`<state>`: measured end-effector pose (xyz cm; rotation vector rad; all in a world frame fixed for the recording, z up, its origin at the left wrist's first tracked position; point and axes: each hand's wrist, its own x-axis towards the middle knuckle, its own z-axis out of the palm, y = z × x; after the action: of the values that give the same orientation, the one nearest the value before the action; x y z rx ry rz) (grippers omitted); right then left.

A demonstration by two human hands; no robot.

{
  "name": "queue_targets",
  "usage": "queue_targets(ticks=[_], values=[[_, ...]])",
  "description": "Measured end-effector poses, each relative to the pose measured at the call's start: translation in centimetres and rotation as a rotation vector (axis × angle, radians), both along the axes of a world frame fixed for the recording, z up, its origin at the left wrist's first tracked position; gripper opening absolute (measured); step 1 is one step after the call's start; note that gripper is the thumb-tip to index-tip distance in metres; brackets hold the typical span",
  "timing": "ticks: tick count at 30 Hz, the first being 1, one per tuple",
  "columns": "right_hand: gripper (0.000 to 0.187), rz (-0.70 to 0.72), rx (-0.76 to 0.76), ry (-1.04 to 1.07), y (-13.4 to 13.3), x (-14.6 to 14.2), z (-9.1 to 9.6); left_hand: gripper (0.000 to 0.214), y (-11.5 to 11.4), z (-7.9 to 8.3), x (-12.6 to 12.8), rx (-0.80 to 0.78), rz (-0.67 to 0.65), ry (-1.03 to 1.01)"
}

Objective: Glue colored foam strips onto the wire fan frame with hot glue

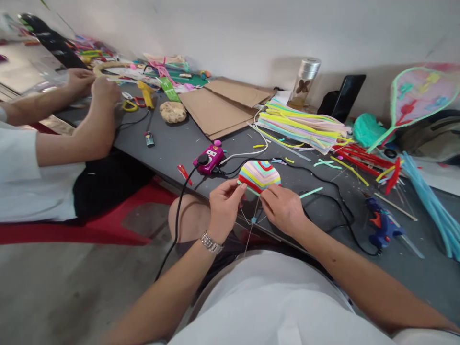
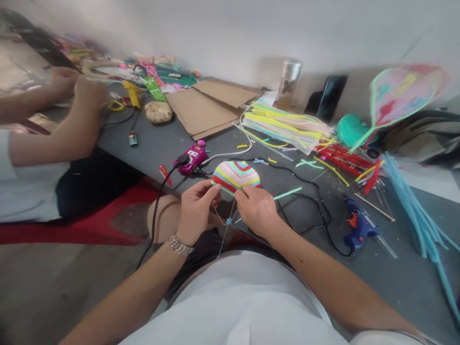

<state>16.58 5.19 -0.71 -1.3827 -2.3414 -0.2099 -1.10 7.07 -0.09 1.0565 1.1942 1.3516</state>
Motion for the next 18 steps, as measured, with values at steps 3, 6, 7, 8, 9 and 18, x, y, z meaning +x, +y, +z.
queue_targets(ticks=[3,6,7,8,9,18], values=[[0.027,-0.005,-0.036,0.048,-0.1,-0.4,-0.1,0.025,0.2,-0.1,0.1,0.000,0.001,-0.009],[0.026,-0.031,-0.069,0.146,-0.2,-0.7,-0.1,0.031,0.4,-0.3,0.5,-0.030,0.044,-0.083],[0.025,-0.040,-0.084,0.178,-0.1,-0.7,-0.2,0.034,0.4,-0.4,0.5,-0.048,0.059,-0.114],[0.023,-0.047,-0.100,0.207,-0.1,-0.6,-0.2,0.037,0.4,-0.5,0.6,-0.066,0.070,-0.138],[0.022,-0.051,-0.118,0.232,-0.1,-0.5,-0.3,0.038,0.5,-0.5,0.6,-0.079,0.076,-0.151],[0.023,-0.003,-0.172,0.178,0.2,0.2,-1.1,0.039,1.0,-0.1,0.6,-0.142,0.084,-0.094]])
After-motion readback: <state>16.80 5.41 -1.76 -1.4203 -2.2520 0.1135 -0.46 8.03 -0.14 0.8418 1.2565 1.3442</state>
